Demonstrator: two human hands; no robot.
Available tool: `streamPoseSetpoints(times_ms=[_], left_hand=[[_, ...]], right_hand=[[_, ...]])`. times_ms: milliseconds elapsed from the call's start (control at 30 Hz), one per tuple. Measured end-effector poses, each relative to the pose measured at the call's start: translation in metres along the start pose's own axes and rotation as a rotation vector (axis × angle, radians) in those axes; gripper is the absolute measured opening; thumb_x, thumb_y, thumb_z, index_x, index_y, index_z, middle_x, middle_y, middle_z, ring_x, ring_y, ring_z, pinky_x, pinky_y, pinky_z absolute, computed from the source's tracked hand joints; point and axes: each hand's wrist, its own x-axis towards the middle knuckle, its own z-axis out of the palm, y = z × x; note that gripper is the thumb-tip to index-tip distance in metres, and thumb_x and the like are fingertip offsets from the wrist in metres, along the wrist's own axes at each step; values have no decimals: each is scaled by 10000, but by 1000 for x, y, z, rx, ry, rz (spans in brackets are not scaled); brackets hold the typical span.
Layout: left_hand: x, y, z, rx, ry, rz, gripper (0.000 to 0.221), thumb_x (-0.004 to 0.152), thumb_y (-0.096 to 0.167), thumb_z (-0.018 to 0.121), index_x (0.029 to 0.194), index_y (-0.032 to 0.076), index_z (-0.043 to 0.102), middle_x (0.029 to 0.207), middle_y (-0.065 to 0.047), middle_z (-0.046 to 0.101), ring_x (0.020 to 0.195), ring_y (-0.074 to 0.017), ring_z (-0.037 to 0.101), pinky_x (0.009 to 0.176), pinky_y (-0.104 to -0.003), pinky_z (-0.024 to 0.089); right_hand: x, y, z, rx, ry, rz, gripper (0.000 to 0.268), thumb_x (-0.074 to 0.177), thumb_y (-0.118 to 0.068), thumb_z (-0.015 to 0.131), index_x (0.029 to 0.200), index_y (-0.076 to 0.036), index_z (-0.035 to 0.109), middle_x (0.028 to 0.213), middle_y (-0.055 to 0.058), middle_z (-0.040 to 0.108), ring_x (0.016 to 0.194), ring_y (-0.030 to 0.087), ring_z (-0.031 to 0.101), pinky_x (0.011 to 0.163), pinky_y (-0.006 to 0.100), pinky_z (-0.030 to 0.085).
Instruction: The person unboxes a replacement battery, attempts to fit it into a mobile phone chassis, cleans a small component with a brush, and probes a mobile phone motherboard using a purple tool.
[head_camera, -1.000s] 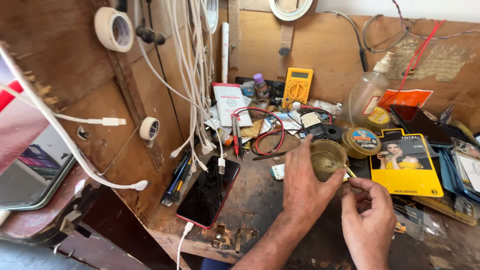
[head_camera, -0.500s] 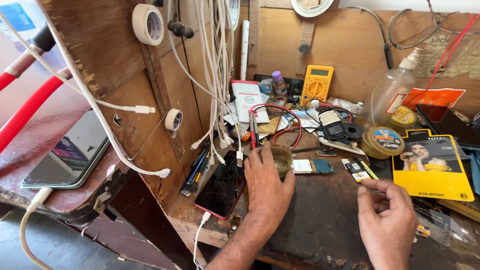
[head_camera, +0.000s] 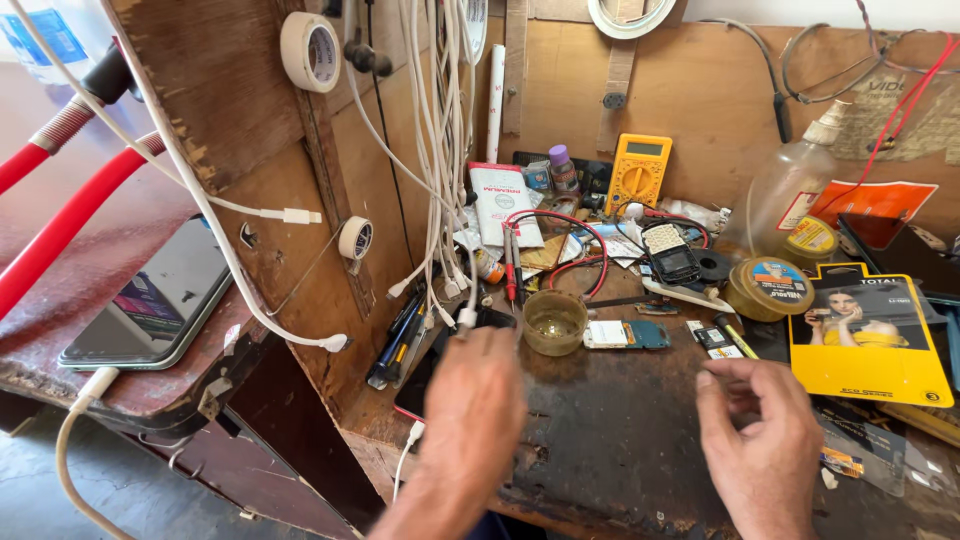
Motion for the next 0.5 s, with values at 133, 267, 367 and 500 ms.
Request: streamPoseSetpoints(times_ms=[133, 267, 367, 500], left_hand=[[-12, -28, -24, 241, -41, -98, 332, 687, 15, 717, 1011, -8, 648, 992, -153, 676, 916, -289, 656, 784, -370, 571], [-3, -42, -29, 484, -149, -220, 308, 746, 65, 759, 1033, 47, 651, 975, -121, 690, 969, -282, 665, 737, -353, 591], [-1, -48, -27, 542, -142, -210, 285, 776, 75, 757, 1042, 59, 656, 988, -98, 702, 969, -262, 677, 718, -344, 594], [5, -47, -28, 604, -180, -213, 319, 764, 90, 789, 1046, 46, 647, 971, -107, 704, 976, -245, 679, 713, -325, 588]], right_hand=[[1, -25, 7, 133, -98, -195, 252, 877, -120, 763, 1119, -61, 721, 1047, 78, 716, 853, 158, 704, 704, 285, 557], [12, -68, 28, 180, -215, -462, 382, 850, -142, 772, 1208, -50, 676, 1173, 146, 712, 1052, 283, 691, 865, 372, 553], [16, -99, 40, 183, -341, -521, 385, 852, -131, 767, 1215, -46, 669, 1182, 166, 696, 1104, 331, 659, 920, 419, 531], [14, -116, 46, 230, -413, -509, 346, 835, -96, 755, 1165, -36, 670, 1170, 158, 686, 1116, 345, 645, 918, 432, 525]])
